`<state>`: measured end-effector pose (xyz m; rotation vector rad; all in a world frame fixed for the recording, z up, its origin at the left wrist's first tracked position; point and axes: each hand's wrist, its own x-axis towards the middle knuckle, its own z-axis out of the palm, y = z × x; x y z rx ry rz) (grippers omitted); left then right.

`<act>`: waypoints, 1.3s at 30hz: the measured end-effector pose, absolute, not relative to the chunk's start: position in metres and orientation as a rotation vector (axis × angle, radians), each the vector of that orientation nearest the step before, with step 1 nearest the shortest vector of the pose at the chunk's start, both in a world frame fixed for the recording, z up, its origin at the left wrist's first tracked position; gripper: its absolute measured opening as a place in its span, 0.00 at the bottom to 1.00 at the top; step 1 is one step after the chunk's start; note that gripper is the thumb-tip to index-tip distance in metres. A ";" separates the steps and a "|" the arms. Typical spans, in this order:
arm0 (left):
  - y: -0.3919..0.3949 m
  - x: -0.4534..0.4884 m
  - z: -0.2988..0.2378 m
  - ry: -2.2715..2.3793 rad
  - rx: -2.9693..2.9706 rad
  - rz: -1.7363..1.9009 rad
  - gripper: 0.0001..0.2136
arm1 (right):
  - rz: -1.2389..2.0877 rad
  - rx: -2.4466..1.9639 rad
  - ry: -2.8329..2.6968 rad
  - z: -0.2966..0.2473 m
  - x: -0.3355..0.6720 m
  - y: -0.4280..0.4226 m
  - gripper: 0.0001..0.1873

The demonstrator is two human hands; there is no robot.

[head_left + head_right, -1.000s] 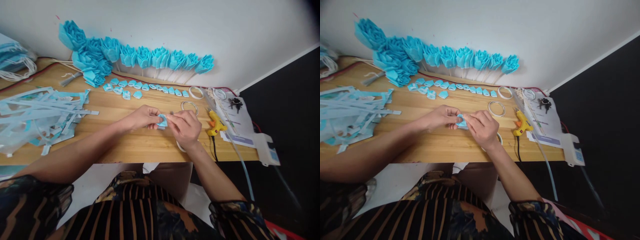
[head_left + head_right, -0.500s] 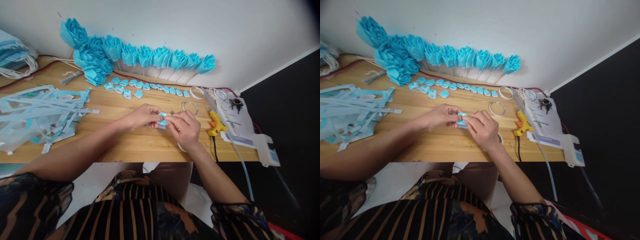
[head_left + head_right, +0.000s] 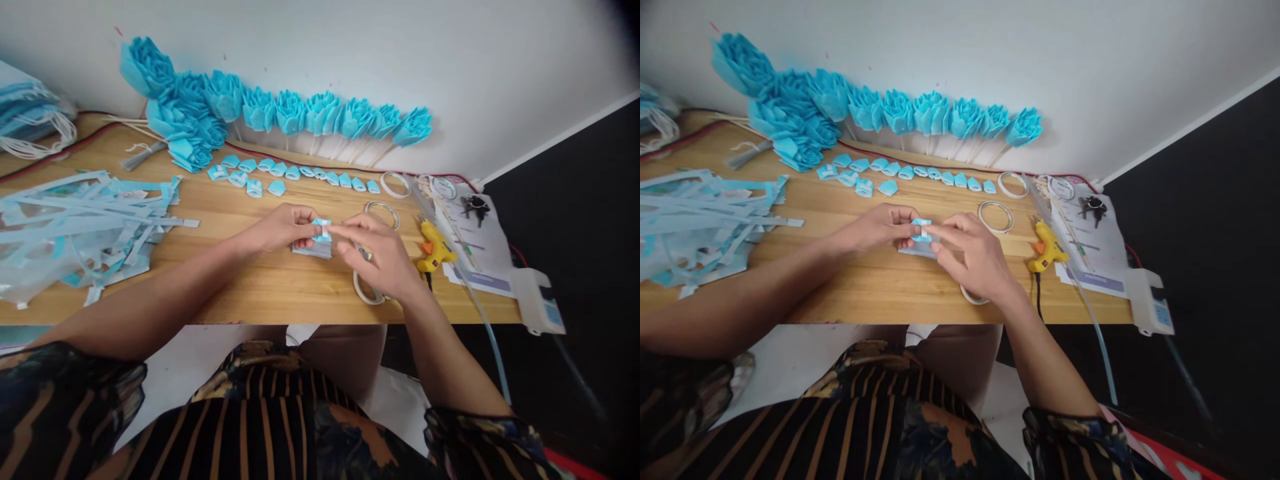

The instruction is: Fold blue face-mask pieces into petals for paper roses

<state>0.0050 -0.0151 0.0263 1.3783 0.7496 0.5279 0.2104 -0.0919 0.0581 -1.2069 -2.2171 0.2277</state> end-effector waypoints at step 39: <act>-0.018 0.003 0.033 0.700 1.544 0.569 0.11 | 0.962 -1.237 -1.414 0.019 0.184 -0.074 0.19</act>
